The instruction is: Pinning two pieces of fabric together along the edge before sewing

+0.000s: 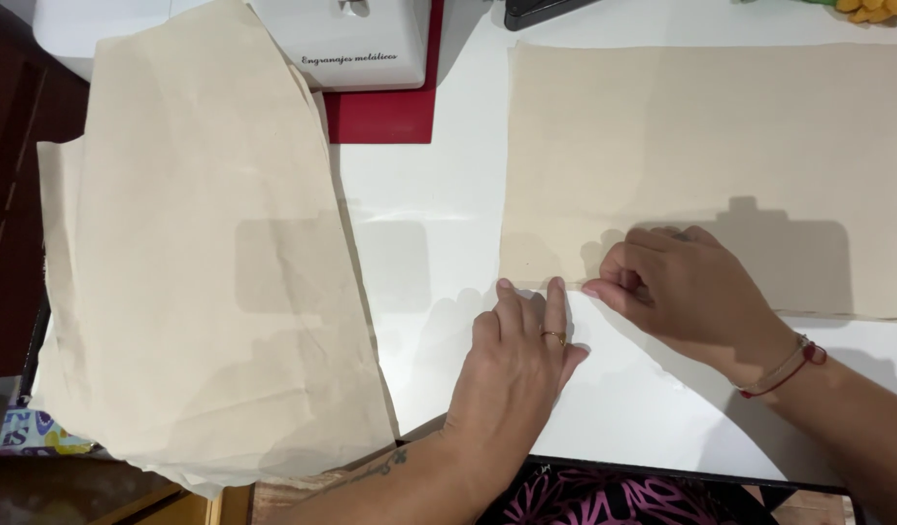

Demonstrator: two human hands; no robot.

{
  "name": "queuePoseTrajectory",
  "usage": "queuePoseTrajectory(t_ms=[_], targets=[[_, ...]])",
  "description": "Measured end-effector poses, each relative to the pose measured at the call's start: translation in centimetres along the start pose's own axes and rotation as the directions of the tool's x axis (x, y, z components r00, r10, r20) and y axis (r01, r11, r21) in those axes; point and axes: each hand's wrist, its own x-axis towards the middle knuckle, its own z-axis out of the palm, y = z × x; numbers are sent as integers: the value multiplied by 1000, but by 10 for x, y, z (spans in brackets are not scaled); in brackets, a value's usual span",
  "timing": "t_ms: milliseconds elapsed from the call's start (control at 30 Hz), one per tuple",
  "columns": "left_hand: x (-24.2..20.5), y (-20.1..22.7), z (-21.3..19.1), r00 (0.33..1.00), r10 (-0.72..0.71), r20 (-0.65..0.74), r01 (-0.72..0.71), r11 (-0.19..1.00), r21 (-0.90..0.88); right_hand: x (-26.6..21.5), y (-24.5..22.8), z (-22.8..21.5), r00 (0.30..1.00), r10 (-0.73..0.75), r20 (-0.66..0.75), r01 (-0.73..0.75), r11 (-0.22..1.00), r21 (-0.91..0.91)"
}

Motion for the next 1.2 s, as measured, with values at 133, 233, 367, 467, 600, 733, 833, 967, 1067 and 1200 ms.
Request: queuePoseTrajectory(t_ms=[133, 233, 367, 467, 600, 733, 833, 967, 1067, 1200], targets=[[2, 5, 0, 999, 25, 39, -27, 997, 68, -14, 7, -8, 998, -59, -14, 58, 998, -39], [8, 6, -2, 991, 65, 115, -78, 990, 116, -21, 34, 6, 983, -151, -101, 141, 985, -103], [17, 5, -9, 980, 108, 167, -127, 986, 104, -14, 21, -23, 986, 57, 155, -56, 998, -16], [22, 5, -15, 969, 129, 210, -159, 978, 134, -10, 26, -25, 980, 78, 182, -82, 996, 15], [28, 6, -22, 952, 172, 255, -218, 962, 165, -3, 31, -29, 968, 77, 237, -79, 997, -4], [32, 10, -23, 931, 191, 312, -264, 940, 214, 16, 36, -64, 856, 118, 503, -174, 983, 66], [31, 17, -12, 929, 148, 339, -220, 958, 182, 41, 133, -78, 935, 306, 180, -336, 925, 175], [32, 22, -5, 936, 130, 328, -175, 978, 113, 69, 236, -114, 915, 124, -385, -150, 988, -40], [33, 24, -3, 926, 130, 355, -193, 970, 148, 90, 269, -125, 892, 170, -418, -216, 974, -65], [31, 26, 1, 946, 115, 304, -172, 970, 171, 106, 288, -116, 930, 233, -283, -304, 922, -241]])
